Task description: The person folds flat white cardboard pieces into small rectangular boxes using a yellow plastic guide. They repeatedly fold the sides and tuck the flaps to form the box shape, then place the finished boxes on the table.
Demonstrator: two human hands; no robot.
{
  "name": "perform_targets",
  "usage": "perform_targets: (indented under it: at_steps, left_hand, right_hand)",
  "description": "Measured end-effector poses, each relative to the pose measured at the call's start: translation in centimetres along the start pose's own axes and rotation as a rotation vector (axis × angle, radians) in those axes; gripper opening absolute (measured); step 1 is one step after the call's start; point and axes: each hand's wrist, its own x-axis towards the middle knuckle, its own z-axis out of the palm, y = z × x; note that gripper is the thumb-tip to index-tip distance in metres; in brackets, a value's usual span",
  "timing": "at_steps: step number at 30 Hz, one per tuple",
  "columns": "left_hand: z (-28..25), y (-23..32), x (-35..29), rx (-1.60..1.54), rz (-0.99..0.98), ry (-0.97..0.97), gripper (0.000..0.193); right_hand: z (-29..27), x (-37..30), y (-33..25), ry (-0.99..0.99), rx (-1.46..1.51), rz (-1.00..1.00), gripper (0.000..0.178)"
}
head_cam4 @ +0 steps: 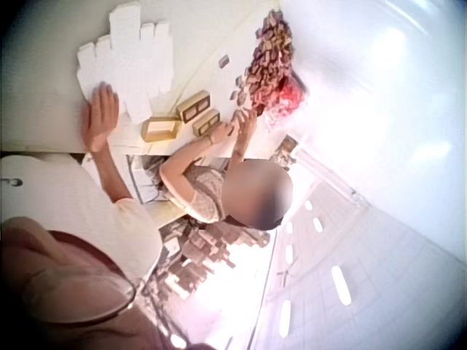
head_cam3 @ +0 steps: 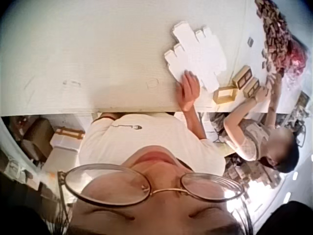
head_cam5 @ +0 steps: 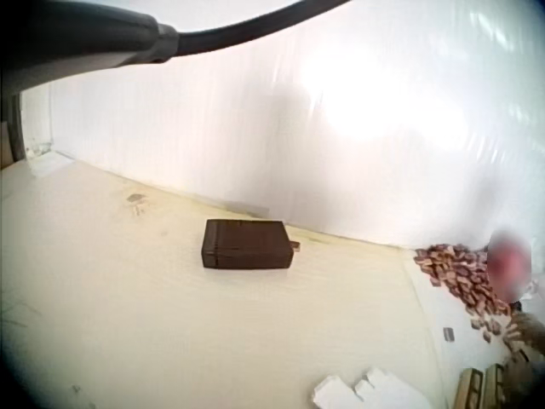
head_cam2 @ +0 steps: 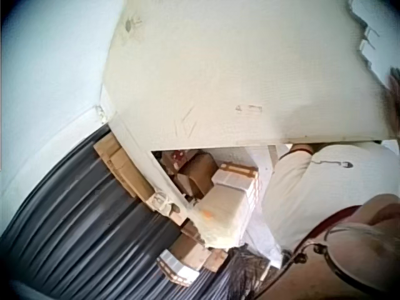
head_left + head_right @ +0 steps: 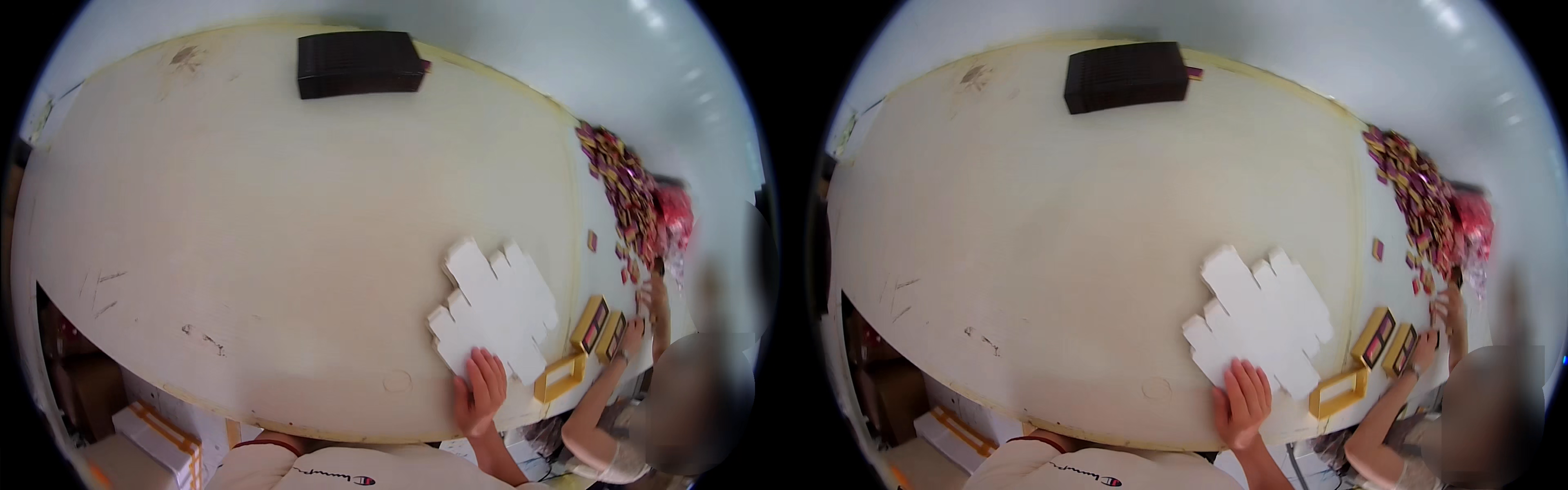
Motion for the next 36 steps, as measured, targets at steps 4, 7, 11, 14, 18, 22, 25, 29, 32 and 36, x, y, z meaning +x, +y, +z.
perform_targets:
  at_steps: [4, 7, 11, 14, 18, 22, 25, 29, 32, 36]
  left_hand:
    - [2.6, -5.0, -10.0, 0.054, 0.005, -0.151, 0.039]
    - [3.8, -8.0, -19.0, 0.084, -0.041, -0.3, 0.038]
    - [1.6, -7.6, -28.0, 0.179, -0.099, -0.431, 0.038]
    - [-2.1, -4.5, -30.8, 0.278, -0.065, -0.514, 0.037]
    - [-6.9, 1.5, -33.8, 0.2, 0.027, -0.648, 0.034]
    - [-8.4, 6.8, -34.1, -0.027, 0.185, -0.73, 0.033]
    - [-8.4, 9.0, -32.9, -0.132, 0.31, -0.679, 0.04]
    - [-6.5, 11.1, -30.8, -0.799, 0.258, -0.534, 0.072]
    - [-7.3, 12.4, -27.3, -1.217, 0.1, -0.442, 0.072]
    - [-8.1, 9.8, -27.2, -0.57, -0.022, -0.103, 0.048]
  right_hand:
    - [0.2, 0.7, 0.1, 0.059, -0.031, -0.05, 0.03]
    - [-0.3, 0.9, -0.1, 0.029, -0.142, -0.113, 0.035]
    - [-2.9, 1.7, 0.1, 0.048, -0.179, -0.226, 0.04]
    - [-3.2, 0.6, 0.3, 0.061, -0.288, -0.241, 0.039]
    - [-1.5, -0.4, 2.3, 0.181, -0.234, -0.278, 0.034]
    - [-1.8, -0.7, 2.7, 0.309, -0.072, -0.243, 0.027]
    - [-3.5, 0.2, 3.4, 0.476, -0.1, -0.304, 0.023]
    - [-6.3, 1.6, 0.5, 0.651, -0.216, -0.595, 0.017]
    - [-5.3, -0.8, -2.5, 0.52, -0.166, -0.739, 0.014]
    - [-1.0, -3.4, -4.8, 0.088, 0.103, -0.569, 0.036]
